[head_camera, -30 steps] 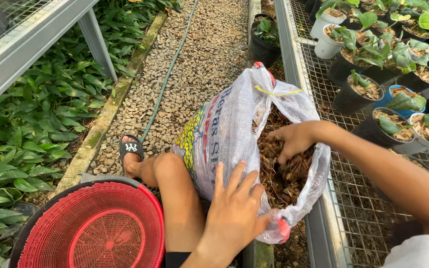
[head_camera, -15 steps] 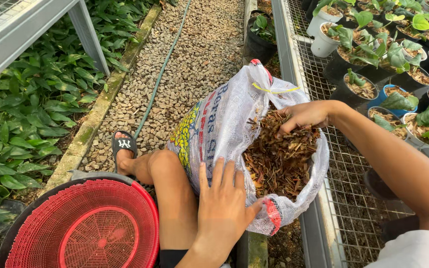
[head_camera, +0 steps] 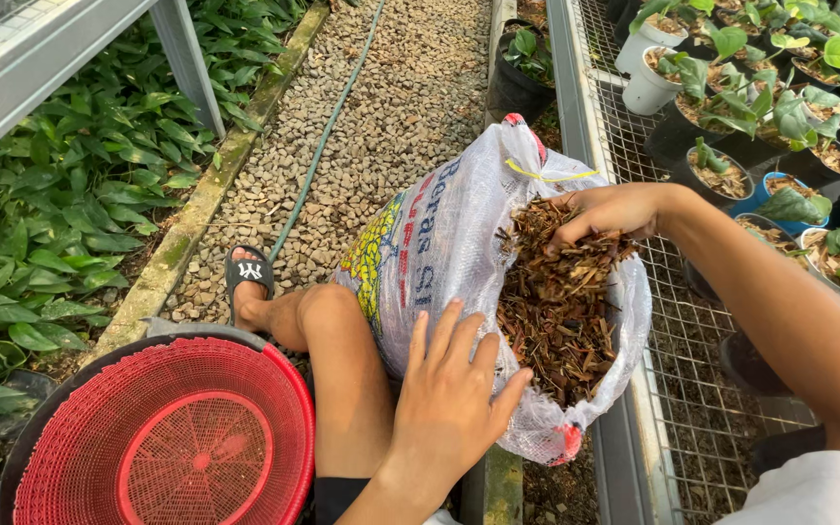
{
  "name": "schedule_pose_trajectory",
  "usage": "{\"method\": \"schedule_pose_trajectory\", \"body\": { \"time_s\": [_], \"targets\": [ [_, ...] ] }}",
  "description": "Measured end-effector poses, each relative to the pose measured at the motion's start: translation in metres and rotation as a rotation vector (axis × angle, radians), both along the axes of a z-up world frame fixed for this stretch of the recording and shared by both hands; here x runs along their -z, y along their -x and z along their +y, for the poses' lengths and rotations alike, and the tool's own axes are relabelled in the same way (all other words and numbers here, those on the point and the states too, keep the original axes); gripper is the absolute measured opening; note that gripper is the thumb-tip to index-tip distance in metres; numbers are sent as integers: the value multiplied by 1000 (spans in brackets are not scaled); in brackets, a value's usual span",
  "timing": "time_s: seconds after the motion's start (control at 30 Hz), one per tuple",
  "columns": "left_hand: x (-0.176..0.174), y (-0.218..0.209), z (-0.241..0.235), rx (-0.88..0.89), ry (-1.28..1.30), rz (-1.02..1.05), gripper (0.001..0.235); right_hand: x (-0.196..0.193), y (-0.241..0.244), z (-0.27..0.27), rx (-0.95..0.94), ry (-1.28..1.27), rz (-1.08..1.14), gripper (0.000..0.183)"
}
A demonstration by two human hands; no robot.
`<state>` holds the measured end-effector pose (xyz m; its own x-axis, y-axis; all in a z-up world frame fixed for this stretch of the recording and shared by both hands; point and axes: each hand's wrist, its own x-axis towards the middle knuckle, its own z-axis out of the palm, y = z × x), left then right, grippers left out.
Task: The person sits on the ground and sifts dried organic material using a red mesh basket over a black basin. They shake the basket to separate finer particles, then transfer the contents into a large white sack. The person also picks out small debris by hand from the basket.
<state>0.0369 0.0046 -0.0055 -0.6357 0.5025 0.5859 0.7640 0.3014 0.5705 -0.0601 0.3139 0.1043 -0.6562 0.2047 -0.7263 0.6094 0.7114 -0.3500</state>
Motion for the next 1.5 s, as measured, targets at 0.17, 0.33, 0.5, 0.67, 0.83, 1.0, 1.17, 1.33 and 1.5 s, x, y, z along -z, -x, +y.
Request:
{"method": "schedule_pose_trajectory", "body": {
  "time_s": [0.17,0.33,0.5,0.67,0.83,1.0,1.17,1.33,1.5],
  "targets": [
    [-8,1,-4,51,-140,-29,40,-9,-1,-5,-4,93,-27,73],
    [-16,4,-13,34,-276,-66,36,-17,8,-8,-36,126,-54,71],
    [-8,17,-20,86,-510,-363,33,-27,25,-23,-32,72,-100,74],
    [20,43,-10,87,-649,-857,41,-44,43,-67,-255,39,-127,77],
    [53,84,-11,440,-1296,-1506,64,-50,70,-144,-468,-99,-155,76],
    [75,97,-41,513,-1640,-1659,66,-18,110,-254,-765,44,-247,68],
    [125,93,-106,633,-2007,-1286,54,63,141,-370,-1033,239,-392,44],
    [208,82,-188,283,-2166,-1149,52,145,132,-474,-967,223,-499,42],
    [301,41,-249,-541,-2038,-1282,56,205,95,-522,-1041,-1,-247,48]
  ]
}}
